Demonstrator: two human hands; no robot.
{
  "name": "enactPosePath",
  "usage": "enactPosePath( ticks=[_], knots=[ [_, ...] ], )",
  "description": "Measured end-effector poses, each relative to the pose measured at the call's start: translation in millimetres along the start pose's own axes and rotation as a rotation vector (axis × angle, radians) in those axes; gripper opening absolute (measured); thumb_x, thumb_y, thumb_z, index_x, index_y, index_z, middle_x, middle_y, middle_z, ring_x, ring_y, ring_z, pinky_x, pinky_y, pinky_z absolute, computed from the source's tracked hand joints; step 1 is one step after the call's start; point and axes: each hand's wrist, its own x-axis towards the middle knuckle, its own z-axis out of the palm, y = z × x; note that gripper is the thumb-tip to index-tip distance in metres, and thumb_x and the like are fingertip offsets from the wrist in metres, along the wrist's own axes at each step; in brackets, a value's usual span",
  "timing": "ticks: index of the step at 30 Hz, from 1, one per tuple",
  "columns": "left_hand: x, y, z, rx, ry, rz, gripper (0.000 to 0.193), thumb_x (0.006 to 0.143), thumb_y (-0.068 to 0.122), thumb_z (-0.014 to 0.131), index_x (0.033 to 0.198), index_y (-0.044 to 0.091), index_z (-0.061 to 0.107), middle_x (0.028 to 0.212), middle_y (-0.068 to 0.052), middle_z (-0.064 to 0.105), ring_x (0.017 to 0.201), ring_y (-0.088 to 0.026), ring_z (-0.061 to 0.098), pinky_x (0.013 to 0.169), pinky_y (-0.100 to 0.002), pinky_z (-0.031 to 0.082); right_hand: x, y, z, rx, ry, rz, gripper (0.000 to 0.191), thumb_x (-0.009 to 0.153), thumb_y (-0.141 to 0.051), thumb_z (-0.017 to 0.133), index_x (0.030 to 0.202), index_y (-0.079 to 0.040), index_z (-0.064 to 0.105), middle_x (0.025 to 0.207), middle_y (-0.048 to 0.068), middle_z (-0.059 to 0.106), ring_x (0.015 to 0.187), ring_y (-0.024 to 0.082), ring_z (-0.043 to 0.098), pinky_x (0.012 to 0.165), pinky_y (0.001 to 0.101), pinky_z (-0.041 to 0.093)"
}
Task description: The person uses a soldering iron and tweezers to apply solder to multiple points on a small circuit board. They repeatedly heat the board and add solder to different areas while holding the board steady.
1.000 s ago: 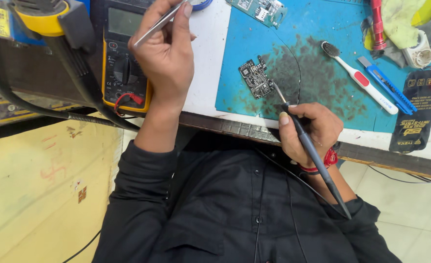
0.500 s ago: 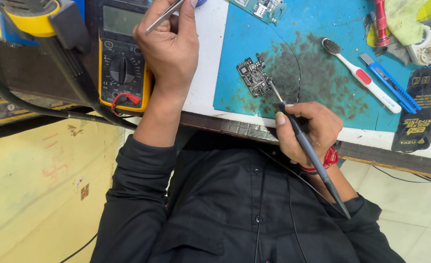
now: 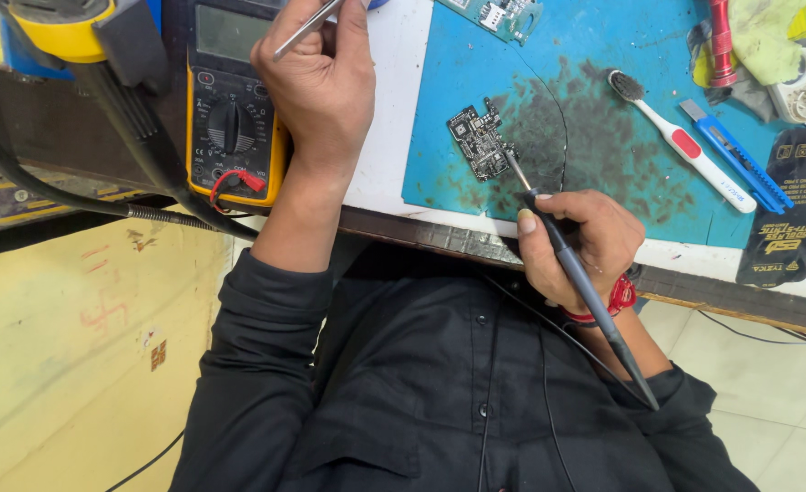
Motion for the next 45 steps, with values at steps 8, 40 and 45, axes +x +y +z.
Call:
enactPosePath(
  ticks=[8, 40, 45],
  knots=[
    [-4, 5, 2, -0.225, 0.044, -0.124, 0.007, 0.110, 0.005, 0.069, 0.113, -0.001, 0.070, 0.081, -0.003, 0.070, 0.056, -0.006, 0.059, 0.051, -0.021, 0.043, -8, 7, 1, 0.051, 0.051, 0.032, 0.020, 0.096, -0.003, 0.080, 0.108, 0.001, 0.065, 0.085, 0.009, 0.066, 0.063, 0.016, 0.063, 0.058, 0.0264, 0.046],
    [-81, 88, 4, -0.164, -0.412, -0.177, 0.015, 0.103, 0.000, 0.069, 0.107, 0.004, 0.055, 0.107, -0.010, 0.074, 0.083, -0.015, 0.074, 0.072, -0.026, 0.060, -10, 10, -7, -0.025, 0.012, -0.026, 0.008, 0.102, -0.005, 0.068, 0.100, 0.001, 0.063, 0.087, 0.013, 0.069, 0.065, 0.022, 0.064, 0.061, 0.0300, 0.048],
    [-82, 88, 4, -0.158, -0.412, -0.189, 0.016, 0.102, 0.000, 0.070, 0.105, 0.004, 0.055, 0.106, -0.010, 0.074, 0.079, -0.014, 0.073, 0.071, -0.026, 0.059, -9, 9, -7, -0.038, -0.005, -0.021, 0.007, 0.101, -0.005, 0.068, 0.100, 0.001, 0.064, 0.086, 0.013, 0.068, 0.065, 0.022, 0.065, 0.061, 0.0303, 0.048]
  ],
)
